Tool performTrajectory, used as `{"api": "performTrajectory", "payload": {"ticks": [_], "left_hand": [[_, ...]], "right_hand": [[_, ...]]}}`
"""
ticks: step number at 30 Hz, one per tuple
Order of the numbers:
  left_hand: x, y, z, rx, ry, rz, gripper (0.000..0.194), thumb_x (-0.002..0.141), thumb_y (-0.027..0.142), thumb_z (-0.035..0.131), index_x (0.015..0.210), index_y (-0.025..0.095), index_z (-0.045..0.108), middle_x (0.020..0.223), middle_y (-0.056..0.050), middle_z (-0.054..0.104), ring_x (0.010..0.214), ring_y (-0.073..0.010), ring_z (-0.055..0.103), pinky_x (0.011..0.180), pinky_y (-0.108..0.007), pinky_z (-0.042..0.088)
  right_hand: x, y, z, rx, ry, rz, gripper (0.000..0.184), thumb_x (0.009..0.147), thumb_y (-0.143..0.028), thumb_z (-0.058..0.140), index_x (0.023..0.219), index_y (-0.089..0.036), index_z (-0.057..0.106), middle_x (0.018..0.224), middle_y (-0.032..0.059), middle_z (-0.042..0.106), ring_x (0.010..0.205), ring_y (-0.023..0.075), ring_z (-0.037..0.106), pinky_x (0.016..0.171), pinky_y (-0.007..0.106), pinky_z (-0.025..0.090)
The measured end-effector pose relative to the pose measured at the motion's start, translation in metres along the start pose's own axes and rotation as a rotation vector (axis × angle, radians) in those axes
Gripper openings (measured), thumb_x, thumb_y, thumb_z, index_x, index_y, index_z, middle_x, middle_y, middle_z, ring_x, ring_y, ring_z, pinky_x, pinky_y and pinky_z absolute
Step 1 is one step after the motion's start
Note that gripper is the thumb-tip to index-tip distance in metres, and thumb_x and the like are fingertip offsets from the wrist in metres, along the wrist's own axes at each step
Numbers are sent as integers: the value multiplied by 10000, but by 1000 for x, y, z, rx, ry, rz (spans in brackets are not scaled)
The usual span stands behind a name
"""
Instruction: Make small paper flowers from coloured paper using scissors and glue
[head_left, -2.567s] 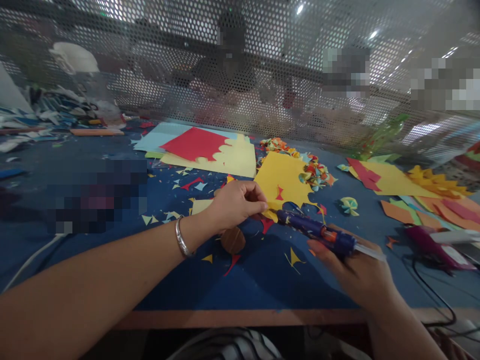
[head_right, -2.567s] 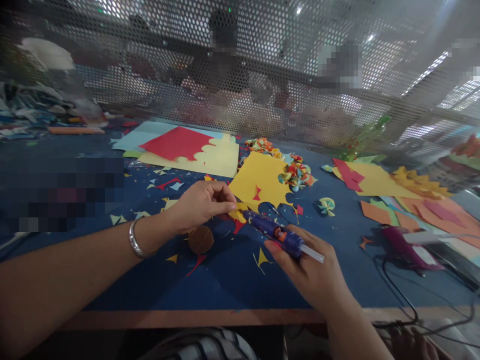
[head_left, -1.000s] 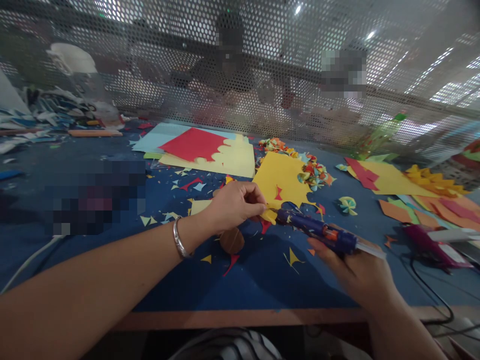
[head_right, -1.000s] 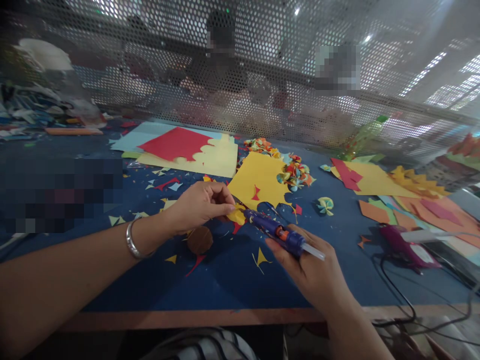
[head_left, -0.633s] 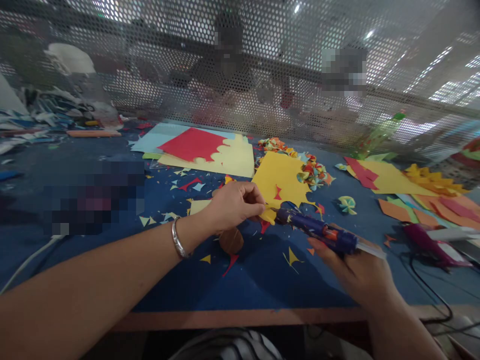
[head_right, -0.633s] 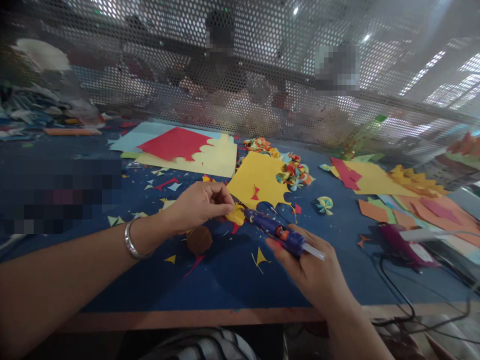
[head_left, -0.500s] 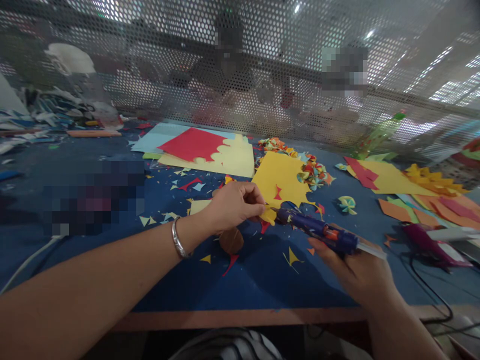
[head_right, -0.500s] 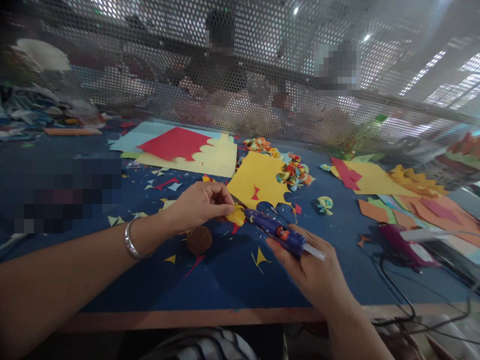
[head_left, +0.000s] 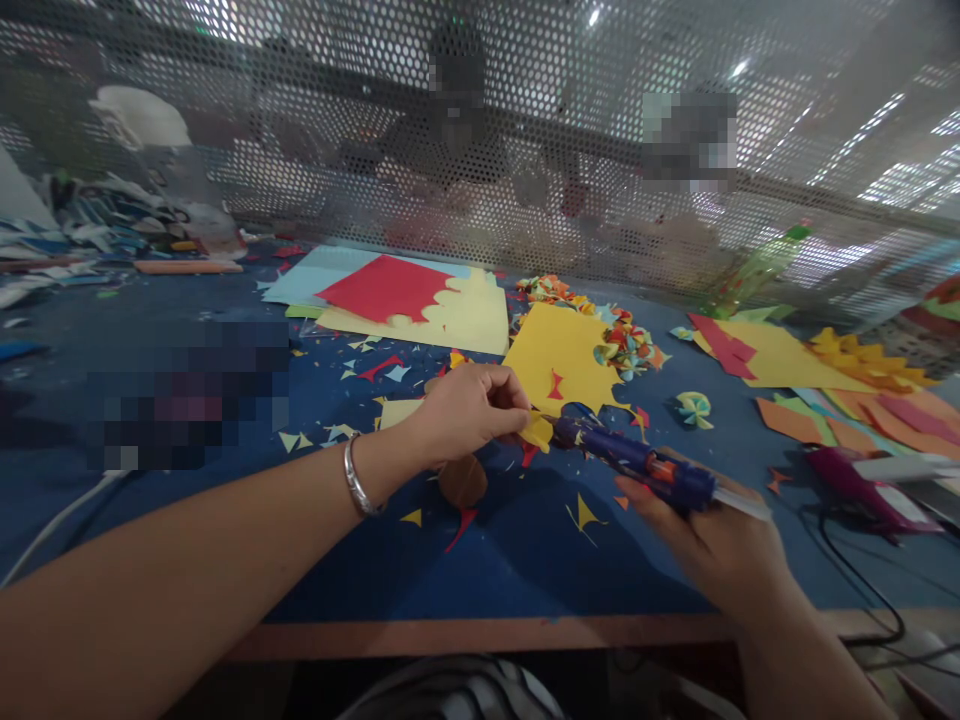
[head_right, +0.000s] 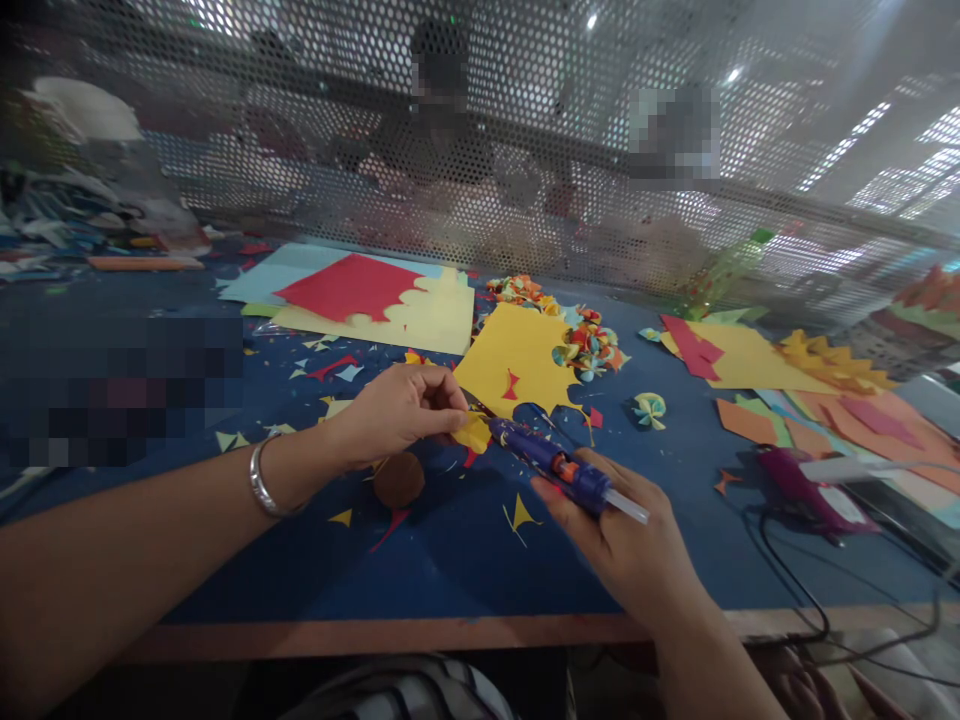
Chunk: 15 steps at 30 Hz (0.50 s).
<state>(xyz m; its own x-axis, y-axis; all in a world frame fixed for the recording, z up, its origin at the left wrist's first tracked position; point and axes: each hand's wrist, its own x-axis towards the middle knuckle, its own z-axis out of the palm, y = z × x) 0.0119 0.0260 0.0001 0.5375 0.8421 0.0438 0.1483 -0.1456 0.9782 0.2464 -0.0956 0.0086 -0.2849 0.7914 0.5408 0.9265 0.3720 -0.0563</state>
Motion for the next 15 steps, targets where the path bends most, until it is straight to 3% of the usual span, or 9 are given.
{"api": "performTrajectory", "payload": {"ticks": [15], "left_hand": [[-1, 3, 0, -26, -32, -16, 61, 699, 209, 658, 738, 180, 621, 635, 5, 641, 587, -121, 632, 597, -254, 517]], "right_hand": [[1, 0, -1, -3, 29, -12, 414, 967, -472, 454, 792, -174, 682, 693, 73, 696, 553, 196, 665, 521, 282, 477]]}}
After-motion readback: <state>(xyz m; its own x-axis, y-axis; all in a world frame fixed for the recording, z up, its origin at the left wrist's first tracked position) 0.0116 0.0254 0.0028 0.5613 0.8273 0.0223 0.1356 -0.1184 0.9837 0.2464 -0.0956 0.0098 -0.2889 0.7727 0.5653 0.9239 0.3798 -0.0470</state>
